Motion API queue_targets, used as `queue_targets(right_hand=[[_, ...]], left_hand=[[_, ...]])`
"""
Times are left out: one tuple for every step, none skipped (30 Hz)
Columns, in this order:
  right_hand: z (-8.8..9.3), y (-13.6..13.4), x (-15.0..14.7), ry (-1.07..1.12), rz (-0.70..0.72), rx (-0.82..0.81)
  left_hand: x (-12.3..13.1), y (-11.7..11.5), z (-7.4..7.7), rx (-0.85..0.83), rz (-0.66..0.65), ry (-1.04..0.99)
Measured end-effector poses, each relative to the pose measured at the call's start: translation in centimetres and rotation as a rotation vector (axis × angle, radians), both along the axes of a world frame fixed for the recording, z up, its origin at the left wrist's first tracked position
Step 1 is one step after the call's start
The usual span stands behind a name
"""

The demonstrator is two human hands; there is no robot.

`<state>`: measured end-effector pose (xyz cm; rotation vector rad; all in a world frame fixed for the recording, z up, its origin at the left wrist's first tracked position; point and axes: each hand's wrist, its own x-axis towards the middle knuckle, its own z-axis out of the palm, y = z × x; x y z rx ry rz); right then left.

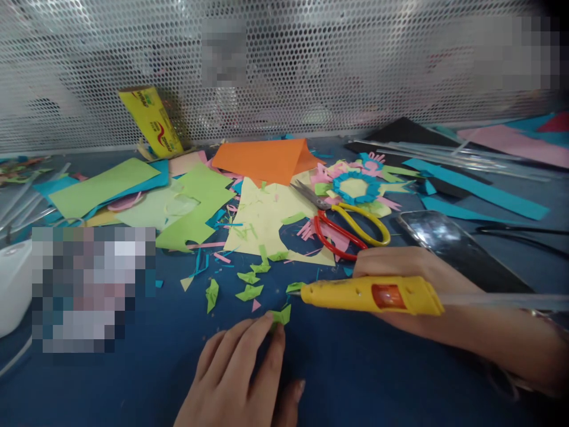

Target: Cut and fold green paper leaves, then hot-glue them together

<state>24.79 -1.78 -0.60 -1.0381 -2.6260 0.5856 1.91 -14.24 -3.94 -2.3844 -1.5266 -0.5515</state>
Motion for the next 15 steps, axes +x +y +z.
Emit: queue_targets(right_hand=[[0.00, 0.03, 0.03, 0.015, 0.010, -0.002], [0.00, 0.05, 0.06, 0.017, 0.019, 0.000], [0.02, 0.06, 0.09, 0.006, 0.029, 0.005], [0.04, 0.07, 0.12, -0.007, 0.043, 0.010], [0.07, 0.09, 0.16, -0.016, 0.052, 0.013], [0.09, 0.11, 0.18, -0.019, 0.053, 0.011], [0.12, 0.13, 0.20, -0.014, 0.047, 0.008], [0.14, 0.15, 0.21, -0.008, 0.039, 0.002], [0.16, 0.18, 0.21, 0.002, 0.029, -0.005], [0.20, 0.21, 0.18, 0.011, 0.024, -0.014], [0.24, 0.22, 0.13, 0.019, 0.026, -0.024], [0.28, 0.23, 0.06, 0.025, 0.039, -0.037], [0.34, 0.23, -0.02, 0.029, 0.060, -0.051], [0.39, 0.21, -0.12, 0.029, 0.082, -0.064], [0.44, 0.19, -0.21, 0.030, 0.103, -0.073]], left_hand=[[0.04, 0.00, -0.01, 0.002, 0.006, -0.004], [0.06, 0.01, -0.01, 0.004, 0.009, -0.006], [0.07, 0.02, -0.02, 0.007, 0.007, -0.006], [0.07, 0.04, -0.04, 0.009, 0.002, -0.004], [0.05, 0.06, -0.05, 0.011, -0.005, -0.001], [0.02, 0.08, -0.08, 0.013, -0.013, 0.002], [-0.01, 0.10, -0.10, 0.015, -0.021, 0.005], [-0.03, 0.13, -0.13, 0.017, -0.029, 0.008], [-0.05, 0.15, -0.15, 0.018, -0.035, 0.010], [-0.06, 0.17, -0.17, 0.019, -0.039, 0.012], [-0.06, 0.20, -0.18, 0.019, -0.043, 0.013], [-0.06, 0.23, -0.17, 0.019, -0.047, 0.014], [-0.06, 0.25, -0.17, 0.018, -0.052, 0.015], [-0.05, 0.27, -0.15, 0.018, -0.055, 0.015], [-0.05, 0.28, -0.13, 0.018, -0.056, 0.015]])
